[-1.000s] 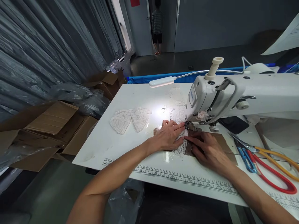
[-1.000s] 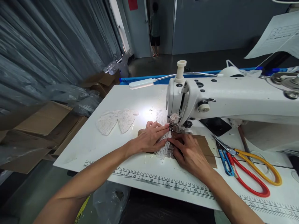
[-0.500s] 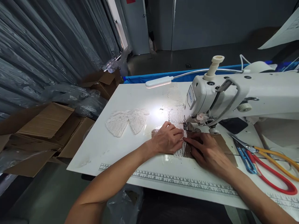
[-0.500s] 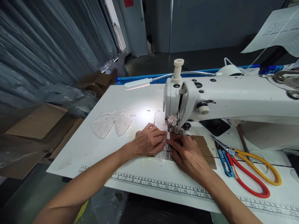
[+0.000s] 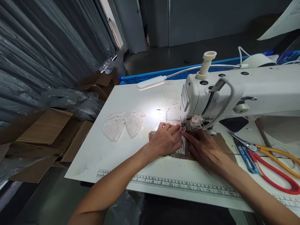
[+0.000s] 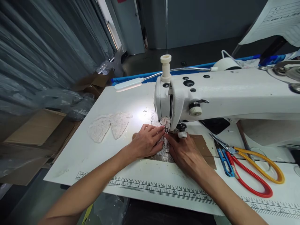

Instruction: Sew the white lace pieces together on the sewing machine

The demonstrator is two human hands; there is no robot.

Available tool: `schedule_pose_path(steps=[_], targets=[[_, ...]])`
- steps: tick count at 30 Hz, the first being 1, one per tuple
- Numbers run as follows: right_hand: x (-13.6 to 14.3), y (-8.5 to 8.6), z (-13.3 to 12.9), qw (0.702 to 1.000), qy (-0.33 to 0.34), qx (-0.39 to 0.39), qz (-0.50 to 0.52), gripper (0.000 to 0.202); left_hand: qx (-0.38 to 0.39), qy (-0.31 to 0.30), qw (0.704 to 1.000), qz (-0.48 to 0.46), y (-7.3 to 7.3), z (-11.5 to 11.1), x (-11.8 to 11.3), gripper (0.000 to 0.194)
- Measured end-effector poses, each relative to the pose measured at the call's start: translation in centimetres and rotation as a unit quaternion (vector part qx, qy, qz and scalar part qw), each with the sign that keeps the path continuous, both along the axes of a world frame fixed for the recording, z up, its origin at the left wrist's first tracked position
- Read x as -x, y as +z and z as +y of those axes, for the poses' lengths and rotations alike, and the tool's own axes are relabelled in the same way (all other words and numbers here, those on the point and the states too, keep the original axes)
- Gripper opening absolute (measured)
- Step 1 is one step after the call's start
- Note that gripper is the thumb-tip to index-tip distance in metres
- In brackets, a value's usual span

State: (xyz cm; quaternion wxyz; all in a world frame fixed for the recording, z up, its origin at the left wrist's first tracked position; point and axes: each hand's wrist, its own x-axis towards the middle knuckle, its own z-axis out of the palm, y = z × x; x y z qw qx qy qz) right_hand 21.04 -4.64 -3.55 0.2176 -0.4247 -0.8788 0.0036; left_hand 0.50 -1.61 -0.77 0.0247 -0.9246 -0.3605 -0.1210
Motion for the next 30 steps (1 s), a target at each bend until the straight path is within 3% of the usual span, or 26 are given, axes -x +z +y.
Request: schedule_pose_path(steps=[8,12,16,18,21,26,30], targets=[[-0.7,-0.4,-0.2,0.998,-0.018,0.049,0.043,0.044,-0.008,0.027,0.998,-0.049,-0.7,0.0,-0.4,0.036],[-1.3,-0.2,-0.7,0.993,-0.032,0.082,0.077,0.045,-0.023,0.057,0.993,-0.098,-0.6,2.6,0.4,0.028],[-2.2,0.6,-1.0,0.988,-0.043,0.114,0.093,0.042,0.019,0.044,0.998,-0.033,0.1,6.1,1.9,0.03],[-3.0,1.1,-1.1,0.986,-0.03,0.123,0.105,0.04,0.013,0.045,0.998,-0.031,0.4,6.7,2.5,0.033],[-4.2,1.6,-1.3,0.982,-0.018,0.135,0.127,0.039,0.002,0.018,0.999,-0.048,0.7,5.3,3.0,0.032],[-4.9,1.7,-1.6,0.979,-0.017,0.142,0.148,0.039,0.078,-0.128,0.986,-0.08,0.5,1.2,2.6,0.025],[-3.9,1.8,-1.6,0.978,-0.008,0.135,0.159,0.035,0.11,-0.138,0.979,-0.099,0.1,0.0,2.2,0.025]])
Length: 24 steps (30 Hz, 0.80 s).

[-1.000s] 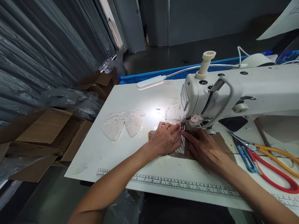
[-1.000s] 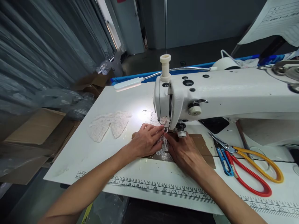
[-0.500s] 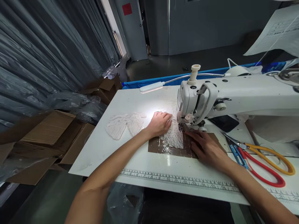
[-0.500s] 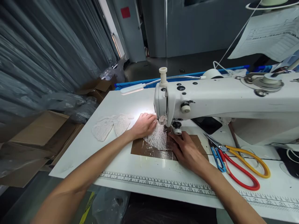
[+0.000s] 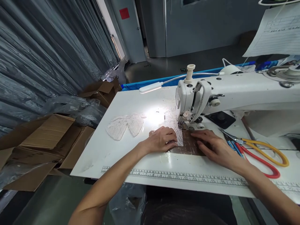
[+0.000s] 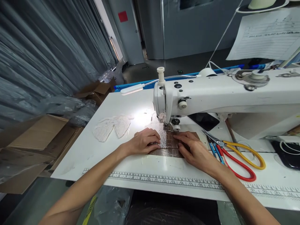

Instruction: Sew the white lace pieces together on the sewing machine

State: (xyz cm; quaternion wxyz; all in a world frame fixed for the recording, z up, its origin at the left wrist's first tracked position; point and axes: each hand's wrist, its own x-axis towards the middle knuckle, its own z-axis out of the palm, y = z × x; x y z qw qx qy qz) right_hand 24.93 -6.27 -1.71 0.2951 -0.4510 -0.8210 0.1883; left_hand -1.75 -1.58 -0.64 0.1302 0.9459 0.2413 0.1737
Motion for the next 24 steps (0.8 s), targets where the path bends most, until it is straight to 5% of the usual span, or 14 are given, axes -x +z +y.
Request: schedule_pose_path(steps=[8,16,24], targets=[[2.7,0.4,0.9,0.993,0.101,0.051,-0.029,0.031,0.023,0.054,0.998,-0.016,0.1,-0.2,-0.5,0.027],[3.6,0.5,1.5,0.998,0.047,0.024,0.019,0.017,-0.057,0.063,0.994,-0.071,-0.2,-0.5,-0.9,0.021],[3.6,-0.1,0.1,0.992,0.045,-0.041,-0.109,0.036,-0.072,0.063,0.975,-0.2,-0.3,0.0,-1.0,0.009]])
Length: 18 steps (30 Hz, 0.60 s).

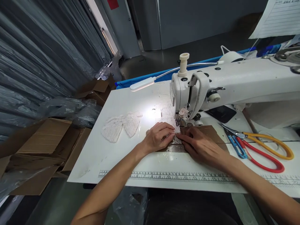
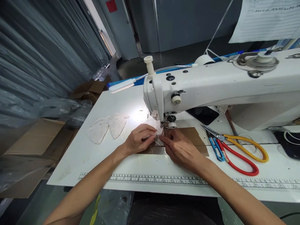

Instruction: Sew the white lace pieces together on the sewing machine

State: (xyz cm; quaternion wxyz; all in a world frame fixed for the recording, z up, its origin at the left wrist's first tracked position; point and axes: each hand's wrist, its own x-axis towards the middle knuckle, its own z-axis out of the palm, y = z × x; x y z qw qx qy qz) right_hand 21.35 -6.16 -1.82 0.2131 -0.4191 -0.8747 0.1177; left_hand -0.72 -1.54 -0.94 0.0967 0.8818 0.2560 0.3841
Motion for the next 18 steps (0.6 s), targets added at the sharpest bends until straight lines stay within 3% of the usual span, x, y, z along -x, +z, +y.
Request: schedule_pose_path(steps=[9,18], targets=[[0.06,-0.22,-0.25,1.0,0.0,0.006,-0.022,0.038,-0.011,0.001,1.0,-0.022,-0.17,0.19,-0.15,0.004],[0.08,-0.08,-0.52,1.0,-0.001,0.0,-0.025,0.039,-0.026,-0.036,0.999,0.023,-0.55,-0.01,-0.19,0.006]])
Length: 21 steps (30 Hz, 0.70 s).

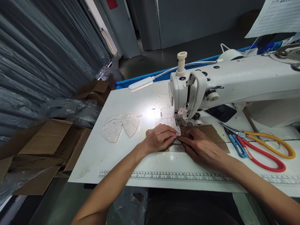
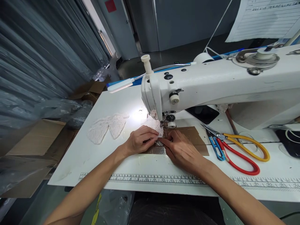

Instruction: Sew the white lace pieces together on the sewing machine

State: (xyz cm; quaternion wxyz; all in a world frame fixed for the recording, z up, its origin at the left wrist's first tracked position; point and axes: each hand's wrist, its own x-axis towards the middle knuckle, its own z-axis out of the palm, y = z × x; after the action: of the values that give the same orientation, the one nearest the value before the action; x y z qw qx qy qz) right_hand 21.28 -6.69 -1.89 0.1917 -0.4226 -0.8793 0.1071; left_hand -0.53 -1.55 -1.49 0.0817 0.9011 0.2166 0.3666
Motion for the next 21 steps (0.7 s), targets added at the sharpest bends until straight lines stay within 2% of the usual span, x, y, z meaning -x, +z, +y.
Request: schedule_pose_path(steps=[5,8,11,14,17,21], targets=[[-0.4,-0.5,-1.1,1.0,0.01,-0.025,-0.01,0.04,-0.012,-0.006,0.998,0.062,-0.5,0.0,0.1,0.011],[-0.8,-0.3,-1.2,1.0,0.013,-0.013,-0.005,0.04,-0.024,-0.012,0.994,0.11,-0.6,0.2,0.3,0.014],[-1.5,0.9,0.1,0.997,0.047,0.064,0.022,0.037,-0.05,-0.018,0.989,0.139,-0.3,0.2,0.4,0.014],[-2.4,2.0,2.5,0.983,0.071,0.154,0.065,0.033,-0.09,-0.026,0.983,0.158,0.0,0.2,0.4,0.012],[-3.0,1.8,4.5,0.991,0.031,0.122,0.047,0.04,-0.125,-0.023,0.976,0.177,0.2,0.2,0.4,0.014],[-3.0,0.1,4.8,0.996,0.006,0.077,-0.037,0.046,-0.147,-0.021,0.972,0.184,0.1,0.2,0.5,0.012]])
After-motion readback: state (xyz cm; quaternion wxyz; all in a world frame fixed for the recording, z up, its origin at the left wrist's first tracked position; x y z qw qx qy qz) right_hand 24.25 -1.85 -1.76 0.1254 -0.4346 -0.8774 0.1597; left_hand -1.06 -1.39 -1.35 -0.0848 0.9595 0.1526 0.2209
